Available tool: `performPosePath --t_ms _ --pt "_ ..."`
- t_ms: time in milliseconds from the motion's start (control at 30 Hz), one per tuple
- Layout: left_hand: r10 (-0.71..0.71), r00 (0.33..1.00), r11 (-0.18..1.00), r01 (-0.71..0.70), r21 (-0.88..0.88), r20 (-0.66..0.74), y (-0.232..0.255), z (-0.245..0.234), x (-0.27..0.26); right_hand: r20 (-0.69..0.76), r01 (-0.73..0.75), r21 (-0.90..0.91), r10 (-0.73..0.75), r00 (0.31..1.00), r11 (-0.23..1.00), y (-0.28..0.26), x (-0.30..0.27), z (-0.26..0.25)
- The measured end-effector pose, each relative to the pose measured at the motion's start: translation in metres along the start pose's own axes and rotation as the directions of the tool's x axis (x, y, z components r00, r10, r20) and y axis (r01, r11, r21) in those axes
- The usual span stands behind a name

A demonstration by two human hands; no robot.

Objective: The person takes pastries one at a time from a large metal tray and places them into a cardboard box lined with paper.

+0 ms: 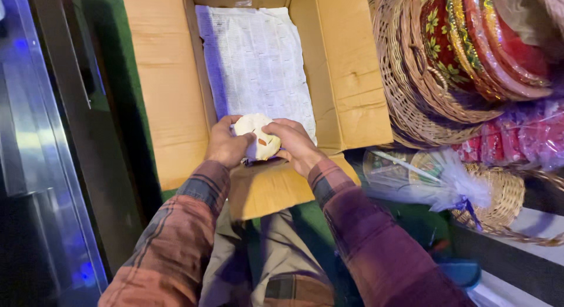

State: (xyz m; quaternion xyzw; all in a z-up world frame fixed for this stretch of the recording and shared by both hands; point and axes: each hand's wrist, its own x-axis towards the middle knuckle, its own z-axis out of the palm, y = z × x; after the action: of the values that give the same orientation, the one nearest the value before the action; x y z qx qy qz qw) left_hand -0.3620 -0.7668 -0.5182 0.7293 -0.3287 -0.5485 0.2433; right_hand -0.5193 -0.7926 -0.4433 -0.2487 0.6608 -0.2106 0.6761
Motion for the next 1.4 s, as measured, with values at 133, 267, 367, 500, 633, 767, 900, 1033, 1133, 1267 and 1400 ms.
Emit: performPosePath --t_ms 133,267,367,500,633,767,900,1033,1133,1267,1400 --pt "0.007 1.000 0.999 -0.007 0.046 -0.011 0.026 0.008 0.031 0.002 -0.024 -0.010 0.024 1.000 1.000 -0.009 0.048 -0.016" --pt "-0.058 0.998 0.972 0.063 0.227 -0.032 0.066 0.028 0.065 0.012 -0.081 -0.025 0.081 0.997 0.996 -0.023 0.106 -0.033" --pt "-0.069 0.997 0.967 0.074 0.244 -0.028 0.094 0.050 0.091 0.021 -0.124 0.057 0.123 0.992 0.991 -0.067 0.110 -0.030" --pt "-0.079 0.997 0.975 0.079 0.206 -0.007 0.114 0.070 0.133 0.010 -0.141 0.191 0.142 0.990 0.971 -0.106 0.138 -0.024" --pt "-0.038 0.999 0.992 0.037 0.125 0.010 0.128 0.080 0.172 -0.037 -0.120 0.303 0.138 0.990 0.945 -0.093 0.218 -0.025" --pt "-0.016 0.999 0.997 0.018 0.072 -0.029 0.119 0.084 0.221 -0.112 -0.079 0.468 0.148 0.983 0.880 -0.114 0.254 -0.019" --pt "0.017 0.999 0.999 -0.015 0.039 -0.047 0.135 0.088 0.253 -0.170 -0.011 0.593 0.138 0.976 0.805 -0.137 0.285 -0.016" --pt "0.070 0.994 0.997 -0.071 -0.012 -0.089 0.143 0.088 0.286 -0.241 0.030 0.617 0.153 0.959 0.787 -0.149 0.320 -0.008" --pt "0.070 0.991 0.997 -0.072 -0.013 -0.112 0.150 0.089 0.302 -0.292 0.064 0.629 0.159 0.943 0.775 -0.165 0.319 -0.003" --pt "0.140 0.983 0.989 -0.144 -0.026 -0.117 0.157 0.092 0.324 -0.335 0.097 0.568 0.122 0.934 0.817 -0.180 0.327 0.003" --pt "0.136 0.983 0.988 -0.143 -0.058 -0.121 0.154 0.094 0.350 -0.392 0.143 0.522 0.087 0.916 0.841 -0.178 0.349 0.009"
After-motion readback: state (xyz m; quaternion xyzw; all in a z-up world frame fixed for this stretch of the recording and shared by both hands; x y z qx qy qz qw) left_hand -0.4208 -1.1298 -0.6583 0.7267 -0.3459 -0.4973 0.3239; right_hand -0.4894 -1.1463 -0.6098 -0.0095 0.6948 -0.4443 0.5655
